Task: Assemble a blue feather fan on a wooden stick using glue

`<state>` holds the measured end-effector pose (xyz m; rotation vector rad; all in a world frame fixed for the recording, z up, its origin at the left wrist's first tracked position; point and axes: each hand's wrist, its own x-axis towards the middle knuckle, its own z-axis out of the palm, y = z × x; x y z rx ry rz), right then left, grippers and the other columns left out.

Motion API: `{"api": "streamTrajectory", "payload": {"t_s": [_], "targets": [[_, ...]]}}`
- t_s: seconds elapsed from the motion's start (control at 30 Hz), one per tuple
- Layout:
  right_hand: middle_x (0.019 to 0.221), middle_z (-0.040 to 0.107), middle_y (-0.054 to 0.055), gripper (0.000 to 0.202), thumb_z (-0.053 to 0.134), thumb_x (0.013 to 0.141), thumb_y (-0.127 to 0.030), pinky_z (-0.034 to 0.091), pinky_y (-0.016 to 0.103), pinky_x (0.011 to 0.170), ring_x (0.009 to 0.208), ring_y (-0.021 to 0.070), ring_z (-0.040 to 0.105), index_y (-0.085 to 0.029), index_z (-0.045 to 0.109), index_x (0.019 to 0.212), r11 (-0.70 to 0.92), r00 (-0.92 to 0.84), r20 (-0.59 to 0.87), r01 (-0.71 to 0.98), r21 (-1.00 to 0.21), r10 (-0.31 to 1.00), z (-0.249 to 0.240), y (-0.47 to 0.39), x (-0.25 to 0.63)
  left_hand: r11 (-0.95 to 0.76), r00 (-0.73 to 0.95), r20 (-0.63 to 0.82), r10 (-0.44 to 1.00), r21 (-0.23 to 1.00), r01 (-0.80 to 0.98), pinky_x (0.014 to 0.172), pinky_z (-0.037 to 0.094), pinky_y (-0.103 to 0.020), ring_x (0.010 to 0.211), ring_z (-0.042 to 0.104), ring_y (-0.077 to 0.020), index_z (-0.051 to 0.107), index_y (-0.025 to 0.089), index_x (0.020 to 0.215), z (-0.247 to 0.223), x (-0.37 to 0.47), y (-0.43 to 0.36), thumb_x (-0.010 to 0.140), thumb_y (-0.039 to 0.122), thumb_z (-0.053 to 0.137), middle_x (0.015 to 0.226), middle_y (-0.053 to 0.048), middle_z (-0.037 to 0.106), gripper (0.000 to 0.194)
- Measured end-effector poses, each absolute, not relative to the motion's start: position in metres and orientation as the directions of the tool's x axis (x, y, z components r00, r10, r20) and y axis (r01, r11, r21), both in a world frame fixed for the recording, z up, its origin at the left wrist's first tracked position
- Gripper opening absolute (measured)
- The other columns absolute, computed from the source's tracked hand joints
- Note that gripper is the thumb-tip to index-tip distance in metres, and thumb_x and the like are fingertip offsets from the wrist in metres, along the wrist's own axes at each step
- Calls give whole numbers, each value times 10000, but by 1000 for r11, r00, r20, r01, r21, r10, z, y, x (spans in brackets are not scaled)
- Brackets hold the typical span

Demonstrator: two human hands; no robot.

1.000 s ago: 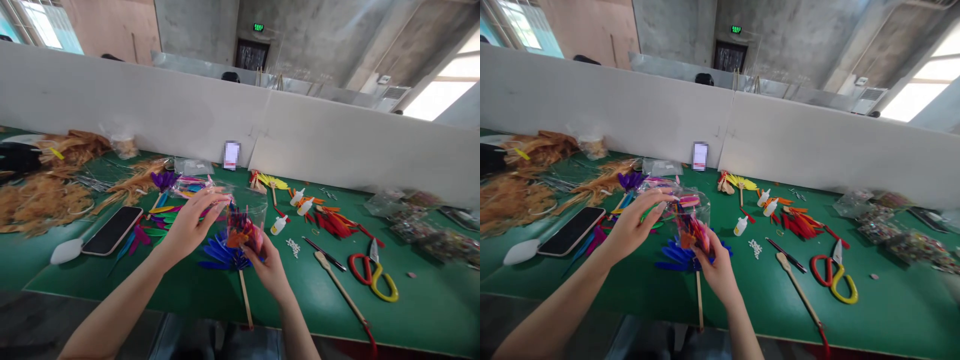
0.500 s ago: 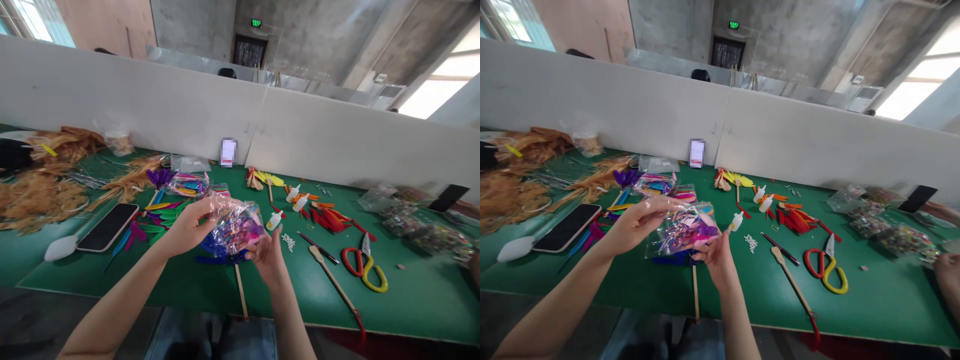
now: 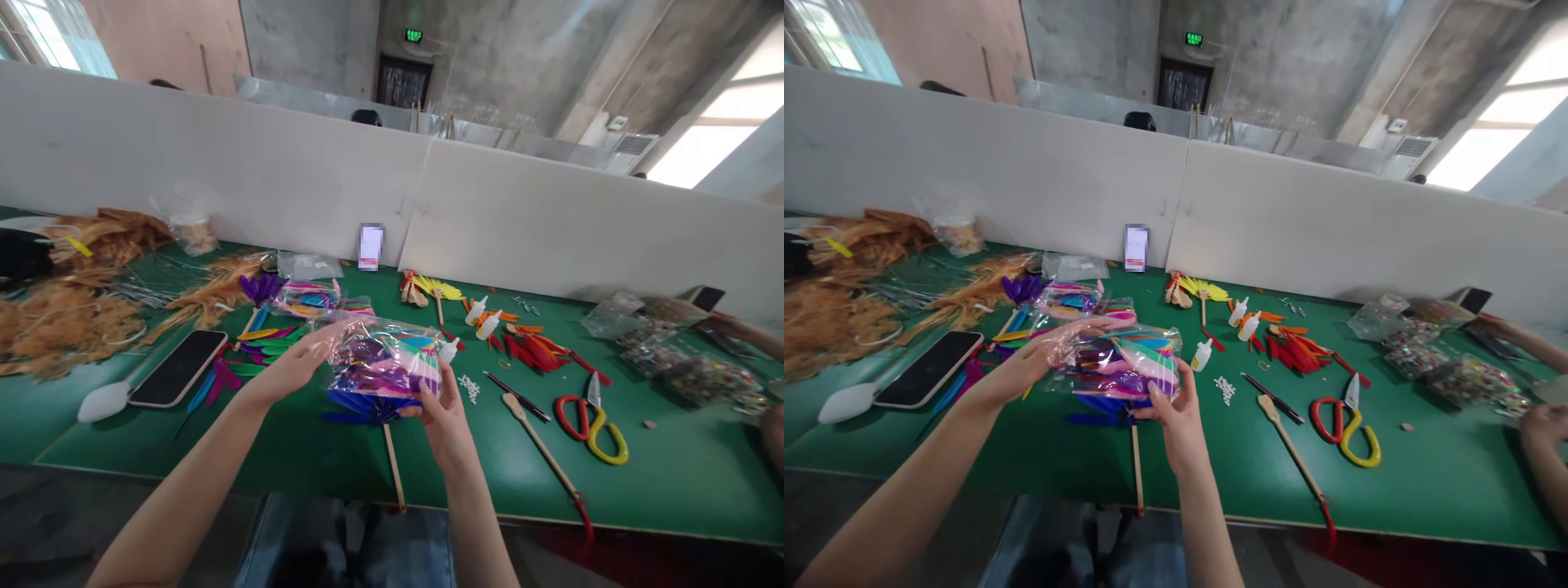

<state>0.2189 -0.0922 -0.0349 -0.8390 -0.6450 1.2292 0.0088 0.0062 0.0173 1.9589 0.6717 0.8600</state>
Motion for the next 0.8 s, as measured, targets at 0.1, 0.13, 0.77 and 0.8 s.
{"api": "streamTrajectory", "payload": {"t_s": [0.1,0.13,0.77,0.8], "targets": [[934,666,-7,579,726,665,-572,536,219,438,576,125,653,-309,494,1125,100,153,25,-505,-857,988,-38,-96,224,-464,643,307,702,881,87,1056,387,-369,1268,467,-257,546,248,1300,21,10,11,921,440,463,1389,-68,502,433],[933,673,7,604,660,675,-655,542,238,449,587,142,660,-300,498,1135,88,135,23,-498,-863,991,-39,-96,224,-469,623,314,716,878,96,1053,389,-363,1250,486,-249,582,246,1261,22,12,13,922,434,464,1361,-64,532,405],[787,721,34,432,743,657,-525,524,266,630,717,186,660,-201,702,939,129,28,126,-150,-980,992,-14,-80,232,-680,620,428,657,691,244,621,513,-234,705,641,-142,669,205,965,43,31,26,851,345,587,820,-18,702,198],[754,716,27,390,750,662,-494,514,256,602,678,173,650,-195,704,909,109,52,103,-136,-985,993,-13,-76,231,-674,615,429,661,701,235,610,510,-234,691,632,-137,639,213,1022,46,31,28,874,350,556,823,-18,690,219]]}}
